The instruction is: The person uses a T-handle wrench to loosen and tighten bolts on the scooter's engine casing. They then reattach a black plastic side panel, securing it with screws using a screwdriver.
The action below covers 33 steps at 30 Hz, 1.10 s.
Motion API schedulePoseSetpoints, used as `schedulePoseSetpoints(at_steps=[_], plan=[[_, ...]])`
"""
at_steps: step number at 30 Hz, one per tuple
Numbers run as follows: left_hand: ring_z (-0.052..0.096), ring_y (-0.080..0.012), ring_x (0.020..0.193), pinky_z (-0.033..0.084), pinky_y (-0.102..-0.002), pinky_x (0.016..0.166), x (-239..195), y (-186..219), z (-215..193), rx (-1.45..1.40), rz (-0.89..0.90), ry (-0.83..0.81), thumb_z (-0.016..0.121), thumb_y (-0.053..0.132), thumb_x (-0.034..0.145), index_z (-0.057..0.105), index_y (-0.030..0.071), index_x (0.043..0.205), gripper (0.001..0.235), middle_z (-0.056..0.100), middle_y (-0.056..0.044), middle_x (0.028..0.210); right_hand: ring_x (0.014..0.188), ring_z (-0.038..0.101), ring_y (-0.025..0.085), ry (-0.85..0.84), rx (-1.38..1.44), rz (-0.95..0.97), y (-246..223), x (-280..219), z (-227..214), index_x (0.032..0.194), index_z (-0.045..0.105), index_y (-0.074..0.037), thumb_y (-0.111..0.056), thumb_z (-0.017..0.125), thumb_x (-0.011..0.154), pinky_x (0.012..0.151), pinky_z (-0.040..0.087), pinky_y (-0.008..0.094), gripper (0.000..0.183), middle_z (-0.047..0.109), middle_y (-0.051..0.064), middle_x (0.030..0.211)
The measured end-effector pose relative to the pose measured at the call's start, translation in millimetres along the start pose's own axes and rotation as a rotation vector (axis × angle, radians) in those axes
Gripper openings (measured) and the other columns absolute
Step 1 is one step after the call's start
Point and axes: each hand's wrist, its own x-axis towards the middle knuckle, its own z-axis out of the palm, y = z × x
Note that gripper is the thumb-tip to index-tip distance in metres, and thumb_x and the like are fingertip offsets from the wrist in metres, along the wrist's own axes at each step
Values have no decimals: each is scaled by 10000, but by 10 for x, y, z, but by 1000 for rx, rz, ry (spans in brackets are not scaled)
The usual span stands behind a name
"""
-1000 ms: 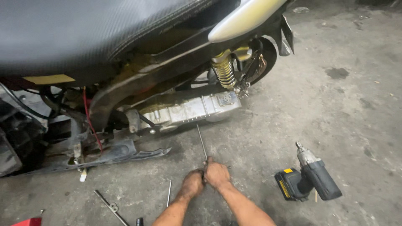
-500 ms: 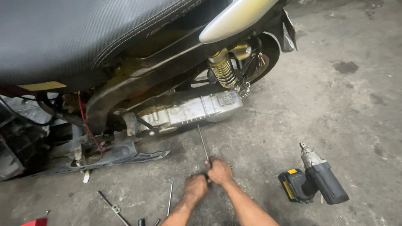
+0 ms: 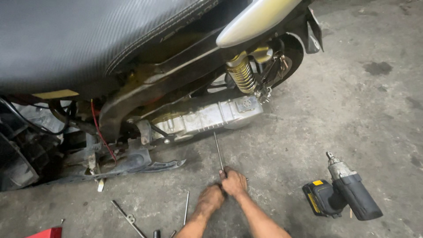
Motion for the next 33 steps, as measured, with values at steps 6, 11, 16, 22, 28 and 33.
schedulePoseSetpoints(at_steps=[6,11,16,22,28,33], plan=[[628,-344,1253,501,-453,1053,-51,101,-84,16,-57,-36,613,243,937,724,108,1207,321,665,-185,1301,1120,650,424,-8,9,3,-19,-3,-53,1235,676,-166,-451,547,959,969,500,520,416,714,207,1124],[626,-340,1257,496,-450,1058,-55,102,-41,17,-58,-18,573,214,946,737,111,1209,327,669,-186,1296,1071,710,338,-54,46,36,28,1,-47,1268,677,-163,-469,539,962,975,518,461,454,788,152,921],[628,-333,1252,490,-436,1064,-69,137,-14,35,-91,4,565,288,986,730,104,1205,330,668,-189,1292,971,768,280,-76,147,36,75,21,-34,1358,634,-135,-481,563,957,967,526,409,535,788,152,855],[625,-316,1261,487,-429,1068,14,133,89,37,-113,20,571,309,982,725,107,1208,340,662,-172,1302,924,789,282,-81,181,70,81,18,-63,1344,644,-143,-473,580,939,961,530,405,527,781,146,930],[634,-335,1245,497,-442,1055,-202,255,-73,163,-4,-74,636,339,969,740,105,1205,348,682,-161,1281,1025,675,428,-18,-44,-143,184,31,51,1152,680,-70,-432,563,975,906,509,531,420,721,230,1032],[613,-337,1263,482,-452,1063,-630,269,-714,254,156,-154,680,425,917,680,157,1290,460,652,-138,1329,1030,689,424,-27,-249,-158,471,-252,163,1087,693,-45,-222,664,843,894,547,518,303,715,242,1069]])
